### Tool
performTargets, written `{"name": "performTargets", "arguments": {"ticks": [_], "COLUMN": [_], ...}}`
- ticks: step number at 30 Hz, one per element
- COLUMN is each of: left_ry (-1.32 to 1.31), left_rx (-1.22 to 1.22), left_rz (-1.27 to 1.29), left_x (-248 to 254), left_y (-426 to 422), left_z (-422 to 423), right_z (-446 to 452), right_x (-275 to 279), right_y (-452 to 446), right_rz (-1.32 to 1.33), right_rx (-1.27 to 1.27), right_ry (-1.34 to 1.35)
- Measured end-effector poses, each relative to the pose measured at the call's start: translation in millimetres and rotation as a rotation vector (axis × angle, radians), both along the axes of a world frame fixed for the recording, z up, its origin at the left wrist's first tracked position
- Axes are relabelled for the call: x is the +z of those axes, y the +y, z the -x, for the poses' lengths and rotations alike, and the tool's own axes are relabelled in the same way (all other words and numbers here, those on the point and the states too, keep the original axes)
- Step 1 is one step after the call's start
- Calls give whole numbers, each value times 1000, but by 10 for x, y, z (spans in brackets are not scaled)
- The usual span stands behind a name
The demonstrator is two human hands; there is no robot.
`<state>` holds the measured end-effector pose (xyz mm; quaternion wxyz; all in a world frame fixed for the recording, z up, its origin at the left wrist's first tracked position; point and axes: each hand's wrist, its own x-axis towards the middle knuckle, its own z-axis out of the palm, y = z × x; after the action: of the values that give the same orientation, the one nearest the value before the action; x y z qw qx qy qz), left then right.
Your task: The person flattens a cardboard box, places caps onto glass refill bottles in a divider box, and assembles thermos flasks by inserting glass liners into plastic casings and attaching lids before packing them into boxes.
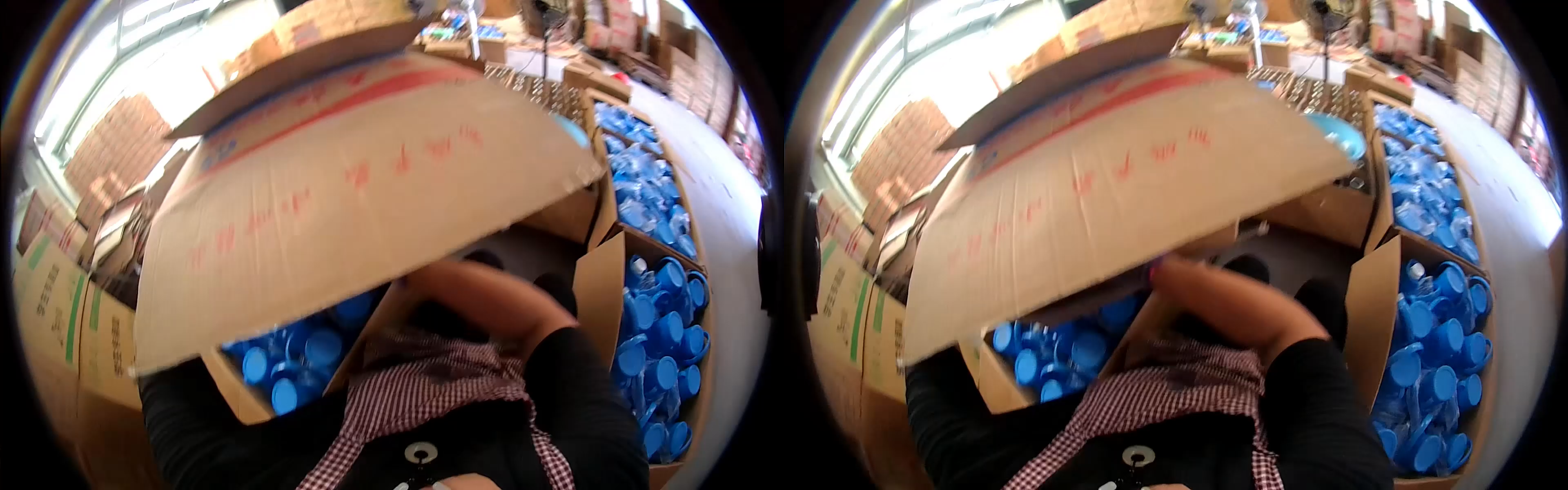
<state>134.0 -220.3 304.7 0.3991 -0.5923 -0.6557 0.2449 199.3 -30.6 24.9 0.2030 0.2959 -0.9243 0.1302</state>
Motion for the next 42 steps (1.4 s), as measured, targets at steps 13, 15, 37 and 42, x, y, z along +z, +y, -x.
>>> {"name": "performTargets", "arguments": {"ticks": [13,15,37,42], "left_ry": [-173,-237,-767,-595], "left_rx": [-131,-78,-86,4], "left_rz": [180,189,-1386,-1280], "left_x": [-843,-885,-2011,-1727], "left_y": [-394,-495,-1472,-1094], "left_z": [-266,-128,-489,-443], "right_z": [-491,-722,-716,-502], "right_x": [1227,1455,247,595], "right_y": [1390,1315,-809,-1201], "right_rz": [-308,-392,-107,-275], "right_rx": [-322,-297,151,266], "right_ry": [201,280,-245,-364]}}
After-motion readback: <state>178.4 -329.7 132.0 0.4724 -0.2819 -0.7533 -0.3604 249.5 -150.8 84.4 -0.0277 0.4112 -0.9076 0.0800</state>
